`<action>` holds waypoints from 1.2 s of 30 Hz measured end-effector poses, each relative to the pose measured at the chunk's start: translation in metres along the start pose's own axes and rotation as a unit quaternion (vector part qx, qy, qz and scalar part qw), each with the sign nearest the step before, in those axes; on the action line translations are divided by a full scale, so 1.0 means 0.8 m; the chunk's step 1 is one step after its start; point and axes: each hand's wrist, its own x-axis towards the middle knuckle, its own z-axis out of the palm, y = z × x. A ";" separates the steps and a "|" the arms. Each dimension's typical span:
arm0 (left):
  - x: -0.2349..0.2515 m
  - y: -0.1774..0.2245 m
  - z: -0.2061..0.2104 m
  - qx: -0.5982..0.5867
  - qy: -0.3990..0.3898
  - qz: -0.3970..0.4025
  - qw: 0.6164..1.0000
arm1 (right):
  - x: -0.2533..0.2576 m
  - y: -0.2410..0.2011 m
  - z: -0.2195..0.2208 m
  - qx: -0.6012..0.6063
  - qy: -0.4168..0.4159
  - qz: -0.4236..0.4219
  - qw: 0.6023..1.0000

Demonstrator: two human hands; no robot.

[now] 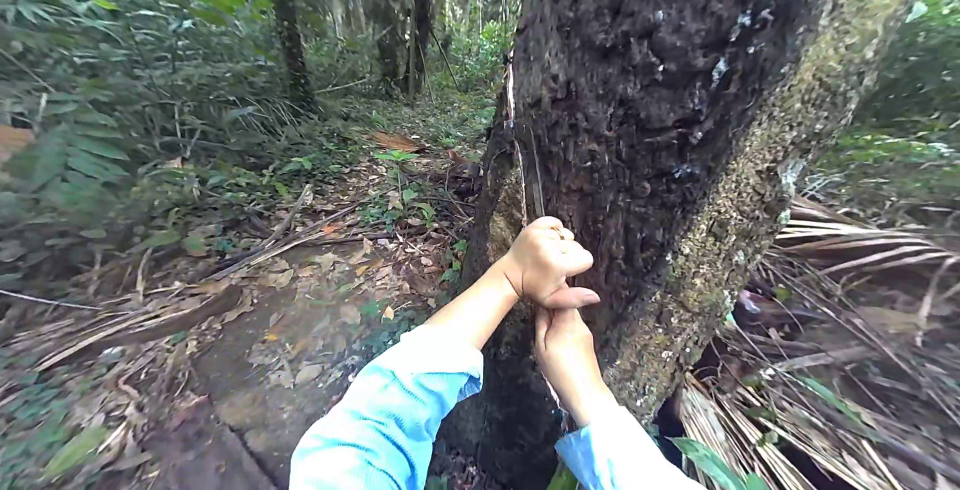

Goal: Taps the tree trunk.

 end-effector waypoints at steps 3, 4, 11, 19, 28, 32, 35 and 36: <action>0.011 -0.017 0.006 0.009 0.046 -0.013 0.999 | 0.026 0.000 -0.013 -0.045 -0.025 0.012 0.999; 0.010 -0.016 0.013 0.013 0.066 -0.017 0.998 | 0.027 0.005 -0.016 -0.062 -0.030 0.019 0.997; -0.010 0.051 0.042 0.007 0.088 -0.016 0.996 | -0.041 0.043 -0.031 -0.094 -0.031 0.021 0.995; -0.010 0.021 0.044 0.025 0.109 -0.019 0.994 | -0.012 0.040 -0.018 -0.113 -0.001 0.001 0.994; 0.005 0.018 0.045 0.009 0.111 -0.030 0.993 | -0.002 0.032 -0.035 -0.134 -0.008 0.004 0.991; -0.027 0.076 0.051 0.015 0.063 -0.024 0.998 | -0.067 0.046 -0.032 -0.089 -0.064 0.045 0.993; -0.009 0.054 0.039 0.005 0.072 -0.030 0.997 | -0.043 0.036 -0.032 -0.092 -0.048 0.025 0.994; -0.006 0.042 0.039 0.004 0.079 -0.031 0.996 | -0.030 0.033 -0.028 -0.093 -0.037 0.021 0.995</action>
